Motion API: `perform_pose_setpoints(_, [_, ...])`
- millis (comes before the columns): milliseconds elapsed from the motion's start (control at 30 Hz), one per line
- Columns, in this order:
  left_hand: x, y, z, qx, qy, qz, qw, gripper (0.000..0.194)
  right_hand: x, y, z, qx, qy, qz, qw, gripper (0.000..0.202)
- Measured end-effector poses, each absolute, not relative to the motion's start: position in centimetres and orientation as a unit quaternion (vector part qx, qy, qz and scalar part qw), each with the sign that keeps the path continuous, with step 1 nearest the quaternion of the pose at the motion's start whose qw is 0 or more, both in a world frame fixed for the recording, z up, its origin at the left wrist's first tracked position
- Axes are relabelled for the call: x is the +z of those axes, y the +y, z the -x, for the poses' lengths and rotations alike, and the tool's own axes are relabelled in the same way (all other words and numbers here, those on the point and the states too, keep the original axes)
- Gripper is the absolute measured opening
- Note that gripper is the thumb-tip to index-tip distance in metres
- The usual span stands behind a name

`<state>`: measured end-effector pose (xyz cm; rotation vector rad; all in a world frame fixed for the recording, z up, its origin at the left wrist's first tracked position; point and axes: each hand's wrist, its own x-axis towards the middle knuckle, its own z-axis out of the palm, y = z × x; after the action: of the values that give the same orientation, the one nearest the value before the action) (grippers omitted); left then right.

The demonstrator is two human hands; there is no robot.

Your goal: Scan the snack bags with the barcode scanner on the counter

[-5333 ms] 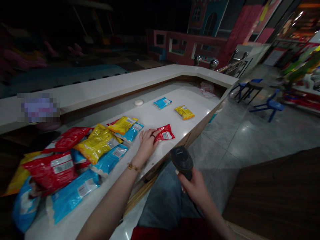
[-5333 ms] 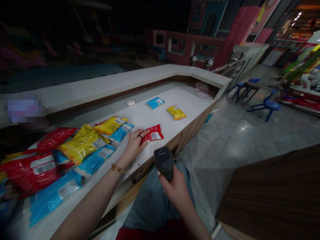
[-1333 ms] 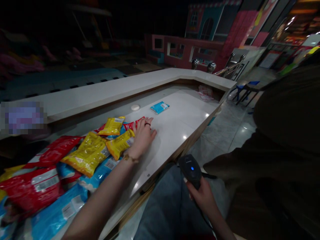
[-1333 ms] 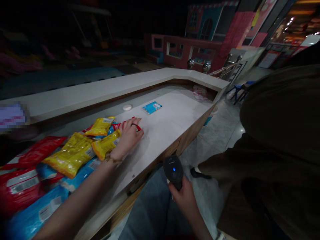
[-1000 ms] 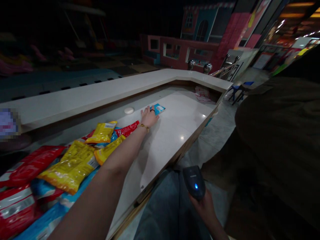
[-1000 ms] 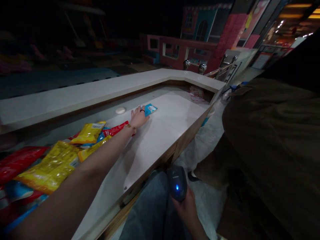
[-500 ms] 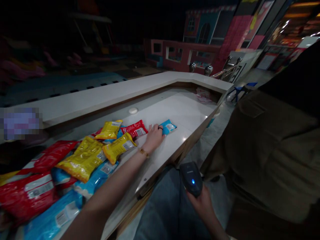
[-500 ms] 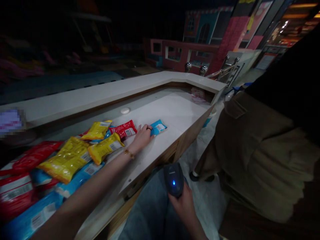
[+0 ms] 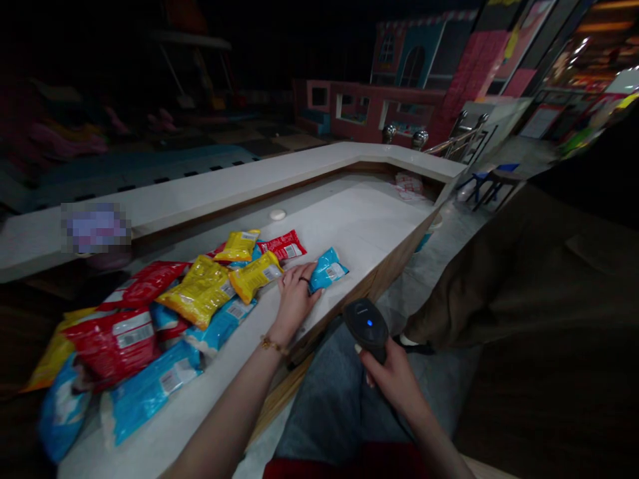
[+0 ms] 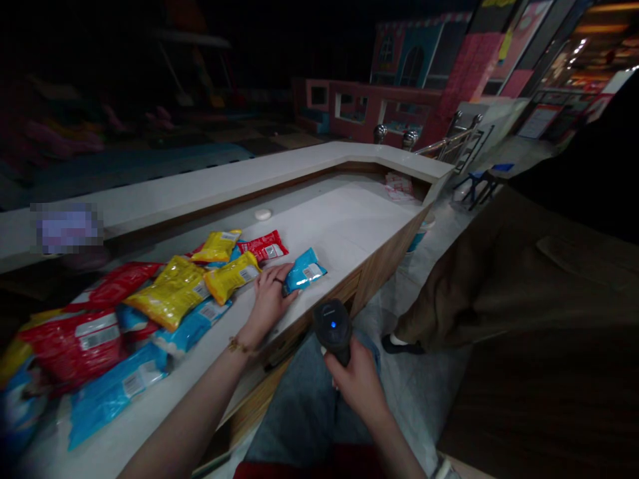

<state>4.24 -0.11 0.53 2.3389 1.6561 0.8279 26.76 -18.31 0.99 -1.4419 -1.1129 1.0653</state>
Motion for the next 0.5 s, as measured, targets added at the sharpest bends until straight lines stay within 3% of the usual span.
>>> perform_pose_setpoints(500, [0.3, 0.6, -4.2, 0.286, 0.565, -0.769, 0.089, 0.075, 2.9, -19.1, -26.1, 0.414, -0.466, 0.612, 0.487, 0.032])
